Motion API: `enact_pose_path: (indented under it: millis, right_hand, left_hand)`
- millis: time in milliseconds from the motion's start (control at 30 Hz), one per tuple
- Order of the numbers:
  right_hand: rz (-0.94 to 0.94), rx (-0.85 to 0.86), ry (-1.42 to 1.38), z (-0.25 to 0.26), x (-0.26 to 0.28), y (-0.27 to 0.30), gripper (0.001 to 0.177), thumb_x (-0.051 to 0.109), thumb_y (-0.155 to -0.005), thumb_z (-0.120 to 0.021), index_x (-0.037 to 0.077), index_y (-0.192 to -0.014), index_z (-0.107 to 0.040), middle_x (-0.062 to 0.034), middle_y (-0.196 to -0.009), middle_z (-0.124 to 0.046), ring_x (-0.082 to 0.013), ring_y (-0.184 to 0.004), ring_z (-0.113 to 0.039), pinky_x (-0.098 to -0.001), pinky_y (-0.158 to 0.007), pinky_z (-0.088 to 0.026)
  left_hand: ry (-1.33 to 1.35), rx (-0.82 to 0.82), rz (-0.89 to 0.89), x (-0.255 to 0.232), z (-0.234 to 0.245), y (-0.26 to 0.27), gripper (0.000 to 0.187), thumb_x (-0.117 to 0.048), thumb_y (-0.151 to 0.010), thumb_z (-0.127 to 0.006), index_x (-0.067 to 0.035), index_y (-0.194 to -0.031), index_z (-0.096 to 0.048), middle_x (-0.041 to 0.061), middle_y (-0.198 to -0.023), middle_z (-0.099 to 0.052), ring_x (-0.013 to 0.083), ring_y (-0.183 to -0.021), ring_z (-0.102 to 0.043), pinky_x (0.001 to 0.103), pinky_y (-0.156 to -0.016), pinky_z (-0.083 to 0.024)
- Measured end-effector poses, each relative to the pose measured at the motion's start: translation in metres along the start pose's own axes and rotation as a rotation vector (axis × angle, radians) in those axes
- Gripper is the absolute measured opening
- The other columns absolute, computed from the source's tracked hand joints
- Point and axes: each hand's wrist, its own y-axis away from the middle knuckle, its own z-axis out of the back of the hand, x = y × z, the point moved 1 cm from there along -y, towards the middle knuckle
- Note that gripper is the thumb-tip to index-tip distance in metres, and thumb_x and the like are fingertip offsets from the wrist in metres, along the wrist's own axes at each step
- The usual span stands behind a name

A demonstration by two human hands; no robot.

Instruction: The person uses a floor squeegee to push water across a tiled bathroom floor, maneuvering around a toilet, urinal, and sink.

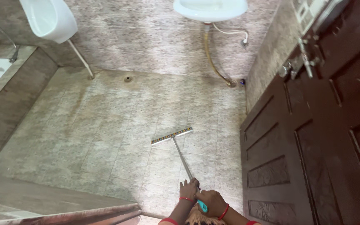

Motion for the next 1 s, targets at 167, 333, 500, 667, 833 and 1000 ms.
enact_pose_path:
  millis: [167, 333, 500, 667, 833, 1000]
  right_hand:
    - [0.036, -0.031, -0.07, 0.003, -0.027, -0.021, 0.023, 0.014, -0.077, -0.075, 0.013, -0.099, -0.066, -0.011, -0.076, -0.065, -0.0332, -0.07, -0.067, -0.0447, -0.062, -0.054]
    - [0.015, -0.001, -0.003, -0.002, -0.062, -0.066, 0.035, 0.016, -0.077, -0.076, 0.011, -0.11, -0.064, -0.0132, -0.083, -0.065, -0.0352, -0.072, -0.066, -0.0454, -0.063, -0.054]
    - [-0.133, 0.088, -0.038, -0.002, -0.089, -0.143, 0.036, 0.019, -0.083, -0.076, 0.015, -0.117, -0.063, -0.0125, -0.089, -0.065, -0.0351, -0.079, -0.067, -0.0461, -0.068, -0.054]
    - [-0.129, 0.164, -0.019, -0.004, -0.101, -0.2, 0.04, 0.022, -0.086, -0.076, 0.014, -0.122, -0.06, -0.0135, -0.09, -0.065, -0.0372, -0.082, -0.066, -0.0488, -0.07, -0.053]
    - [-0.017, 0.255, 0.017, -0.003, -0.104, -0.231, 0.032, 0.026, -0.086, -0.076, 0.017, -0.114, -0.064, -0.0135, -0.086, -0.063, -0.0367, -0.076, -0.065, -0.0493, -0.068, -0.052]
    - [0.059, 0.32, 0.013, 0.015, -0.106, -0.255, 0.031, 0.03, -0.086, -0.076, 0.018, -0.112, -0.063, -0.0122, -0.085, -0.064, -0.0363, -0.074, -0.065, -0.0498, -0.064, -0.051]
  left_hand:
    - [0.067, -0.032, -0.012, 0.007, 0.007, -0.024, 0.02, -0.025, -0.091, -0.065, -0.017, -0.11, -0.063, 0.004, -0.133, -0.059, 0.0376, -0.123, -0.055, 0.062, -0.107, -0.037]
    - [0.075, -0.076, -0.069, 0.03, 0.026, -0.07, 0.027, -0.027, -0.092, -0.066, -0.014, -0.115, -0.061, 0.008, -0.139, -0.055, 0.0442, -0.124, -0.051, 0.064, -0.104, -0.036]
    - [0.003, 0.032, 0.056, 0.066, 0.068, -0.139, 0.027, -0.024, -0.096, -0.06, -0.017, -0.121, -0.059, 0.002, -0.144, -0.054, 0.0399, -0.134, -0.05, 0.066, -0.113, -0.033]
    - [0.006, -0.03, 0.096, 0.103, 0.089, -0.174, 0.031, -0.024, -0.094, -0.061, -0.018, -0.124, -0.058, 0.001, -0.15, -0.049, 0.0432, -0.134, -0.046, 0.069, -0.112, -0.03]
    - [0.039, -0.001, 0.189, 0.123, 0.092, -0.178, 0.027, -0.026, -0.095, -0.06, -0.019, -0.121, -0.058, 0.0, -0.15, -0.049, 0.0413, -0.137, -0.045, 0.069, -0.114, -0.028]
    - [0.05, 0.042, 0.31, 0.13, 0.094, -0.188, 0.023, -0.031, -0.1, -0.057, -0.02, -0.121, -0.058, 0.0, -0.143, -0.054, 0.0384, -0.137, -0.047, 0.066, -0.116, -0.029]
